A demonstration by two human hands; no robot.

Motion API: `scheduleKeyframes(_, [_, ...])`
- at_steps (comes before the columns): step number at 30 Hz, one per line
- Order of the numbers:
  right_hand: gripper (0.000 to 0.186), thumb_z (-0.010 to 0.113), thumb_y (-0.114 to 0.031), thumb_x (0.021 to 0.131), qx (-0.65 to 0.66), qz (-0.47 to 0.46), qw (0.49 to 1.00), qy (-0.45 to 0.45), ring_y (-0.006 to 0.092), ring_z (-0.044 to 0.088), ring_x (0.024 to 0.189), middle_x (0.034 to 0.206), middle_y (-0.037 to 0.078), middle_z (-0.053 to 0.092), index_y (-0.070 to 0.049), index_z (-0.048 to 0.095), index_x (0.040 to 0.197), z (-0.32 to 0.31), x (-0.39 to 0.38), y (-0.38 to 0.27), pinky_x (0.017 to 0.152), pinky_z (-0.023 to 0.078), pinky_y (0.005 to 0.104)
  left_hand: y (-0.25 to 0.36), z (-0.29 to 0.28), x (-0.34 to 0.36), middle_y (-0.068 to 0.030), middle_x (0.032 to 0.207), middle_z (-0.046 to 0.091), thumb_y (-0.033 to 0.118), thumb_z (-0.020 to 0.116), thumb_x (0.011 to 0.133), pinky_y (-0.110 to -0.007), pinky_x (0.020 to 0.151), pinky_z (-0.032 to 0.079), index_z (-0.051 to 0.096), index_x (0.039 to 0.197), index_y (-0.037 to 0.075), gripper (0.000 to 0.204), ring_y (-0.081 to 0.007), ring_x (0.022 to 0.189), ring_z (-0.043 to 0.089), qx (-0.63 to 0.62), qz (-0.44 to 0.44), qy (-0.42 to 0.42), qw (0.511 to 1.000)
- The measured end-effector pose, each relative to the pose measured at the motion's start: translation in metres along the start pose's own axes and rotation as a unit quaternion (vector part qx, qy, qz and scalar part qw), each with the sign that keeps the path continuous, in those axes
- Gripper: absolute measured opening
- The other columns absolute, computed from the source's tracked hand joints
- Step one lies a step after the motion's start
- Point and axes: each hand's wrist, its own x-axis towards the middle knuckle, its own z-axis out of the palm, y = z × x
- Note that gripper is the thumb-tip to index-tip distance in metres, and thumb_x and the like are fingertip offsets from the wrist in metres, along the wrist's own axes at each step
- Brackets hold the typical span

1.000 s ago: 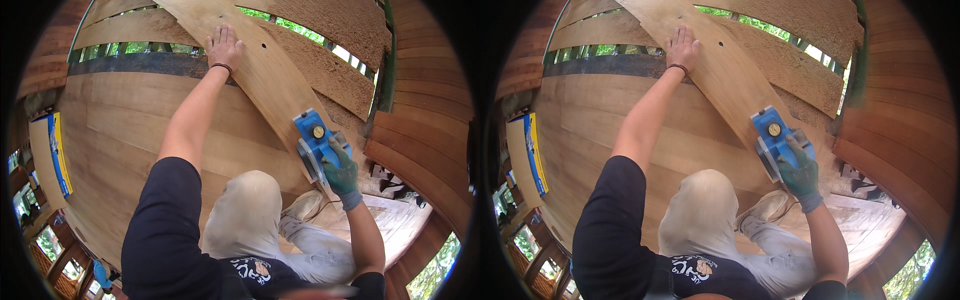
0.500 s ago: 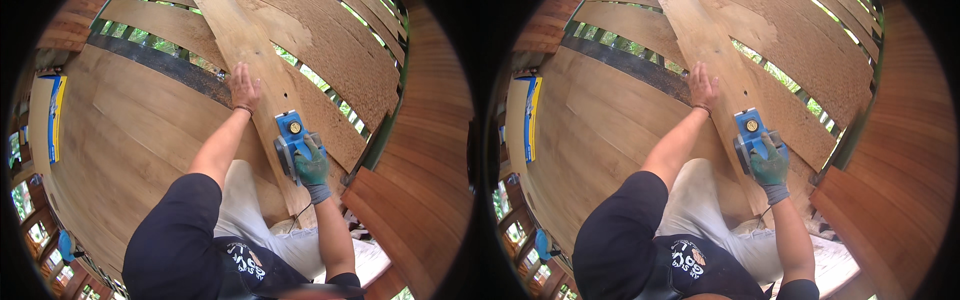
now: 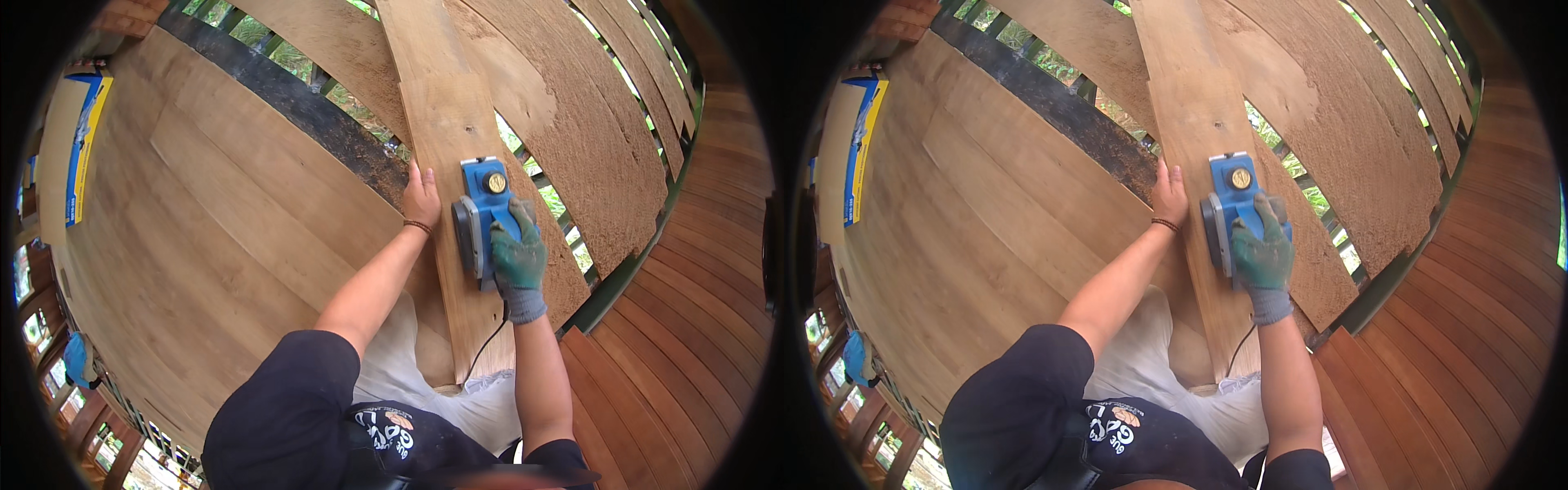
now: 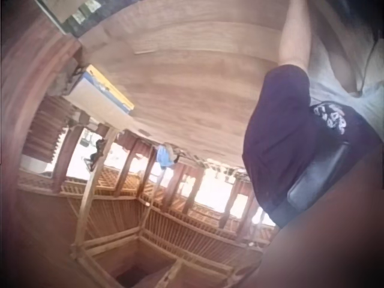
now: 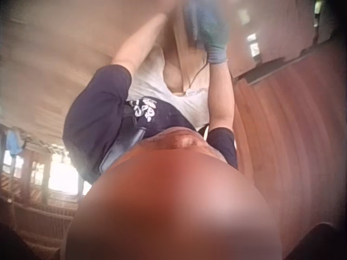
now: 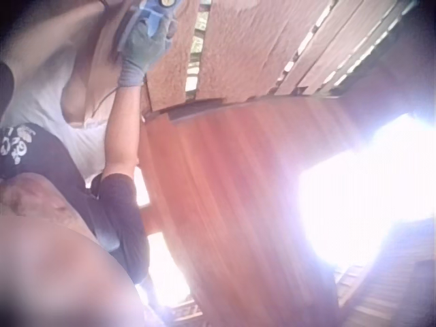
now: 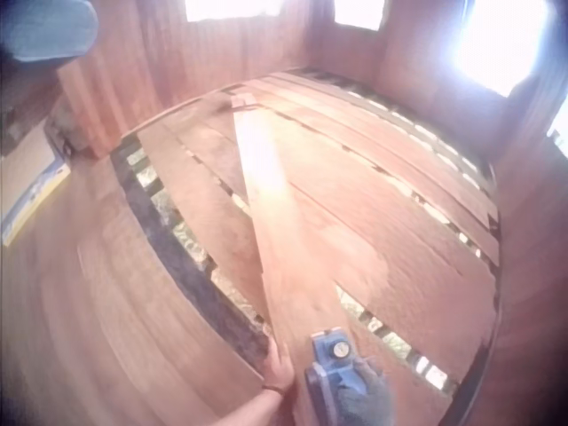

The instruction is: The person installs wooden floorboards on a partially completed floor. They use a hammer and a nail gun to secure the boards, then sand the surface with an electric sander.

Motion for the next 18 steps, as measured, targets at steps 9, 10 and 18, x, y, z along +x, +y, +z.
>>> scheduleKeyframes(9, [0.021,0.073,-0.015,0.080,-0.266,-0.190,0.944,-0.043,0.0331,0.070,0.115,0.130,0.008,0.072,-0.025,0.075,0.098,0.065,0.184,-0.016,0.092,0.060,0.0432,0.006,-0.003,0.001,-0.0349,0.131,0.064,0.029,0.046,0.110,-0.051,0.100,0.051,0.028,0.162,0.004,0.060,-0.0497,0.121,0.063,-0.024,-0.018,-0.028,0.999])
scheduleKeyframes(10, [0.023,0.072,-0.014,0.080,-0.277,-0.178,0.943,-0.056,0.0319,0.069,0.117,0.130,0.006,0.071,-0.025,0.075,0.099,0.072,0.205,-0.019,0.092,0.060,0.0430,0.006,-0.001,0.000,-0.0349,0.131,0.063,0.028,0.046,0.110,-0.051,0.100,0.051,0.028,0.162,0.003,0.060,-0.0496,0.121,0.063,-0.015,0.014,0.003,1.000])
scheduleKeyframes(18, [0.043,0.072,-0.020,0.086,-0.045,0.036,0.995,-0.084,0.0352,0.065,0.125,0.142,0.015,0.065,-0.012,0.071,0.129,0.031,0.103,0.026,0.103,0.054,0.0388,0.004,0.006,-0.002,-0.0355,0.134,0.062,0.031,0.054,0.107,-0.051,0.102,0.050,0.028,0.161,0.000,0.067,-0.0491,0.122,0.062,0.017,-0.017,-0.002,1.000])
